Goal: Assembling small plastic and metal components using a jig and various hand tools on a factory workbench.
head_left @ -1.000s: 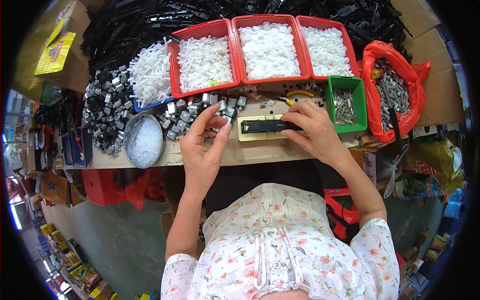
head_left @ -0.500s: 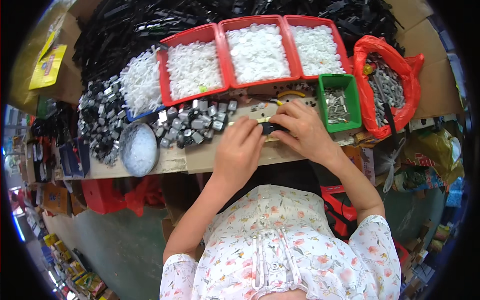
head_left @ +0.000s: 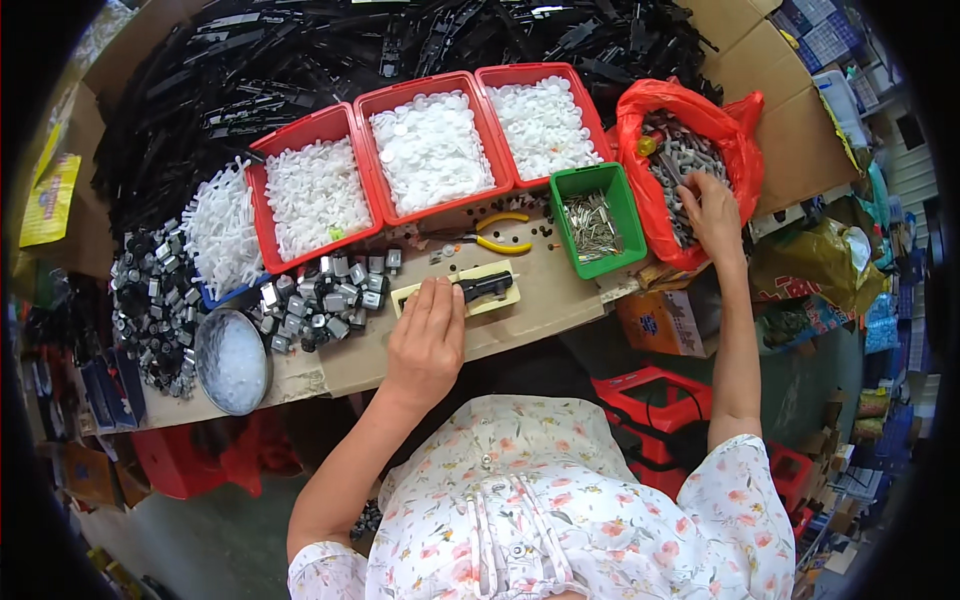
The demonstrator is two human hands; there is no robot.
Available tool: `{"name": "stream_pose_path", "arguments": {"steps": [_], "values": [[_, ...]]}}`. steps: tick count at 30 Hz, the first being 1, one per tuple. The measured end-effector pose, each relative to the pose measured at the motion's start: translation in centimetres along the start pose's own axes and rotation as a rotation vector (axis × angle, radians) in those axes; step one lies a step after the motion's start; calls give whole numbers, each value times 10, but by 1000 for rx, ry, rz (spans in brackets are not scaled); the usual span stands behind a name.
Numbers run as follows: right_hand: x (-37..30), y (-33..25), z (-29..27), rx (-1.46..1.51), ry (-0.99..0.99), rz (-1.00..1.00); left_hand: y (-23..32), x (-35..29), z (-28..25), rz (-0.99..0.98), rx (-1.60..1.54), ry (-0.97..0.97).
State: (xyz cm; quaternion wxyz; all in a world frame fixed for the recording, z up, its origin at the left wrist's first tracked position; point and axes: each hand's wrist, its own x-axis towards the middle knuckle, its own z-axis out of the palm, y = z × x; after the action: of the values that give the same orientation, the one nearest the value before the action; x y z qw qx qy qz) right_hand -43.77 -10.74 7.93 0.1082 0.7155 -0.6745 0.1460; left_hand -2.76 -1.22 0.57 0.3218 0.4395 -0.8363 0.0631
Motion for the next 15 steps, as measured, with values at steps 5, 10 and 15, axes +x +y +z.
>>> {"name": "stream_pose_path", "arguments": {"steps": [5, 10, 15], "values": [[5, 17, 15, 161, -17, 18, 0, 0, 0, 20, 39, -7], [-3, -10, -9, 259, 107, 7, 0, 3, 2, 21, 21, -11], [-23, -97, -54, 425, 63, -131, -1, 0, -1, 1, 37, -10]]}}
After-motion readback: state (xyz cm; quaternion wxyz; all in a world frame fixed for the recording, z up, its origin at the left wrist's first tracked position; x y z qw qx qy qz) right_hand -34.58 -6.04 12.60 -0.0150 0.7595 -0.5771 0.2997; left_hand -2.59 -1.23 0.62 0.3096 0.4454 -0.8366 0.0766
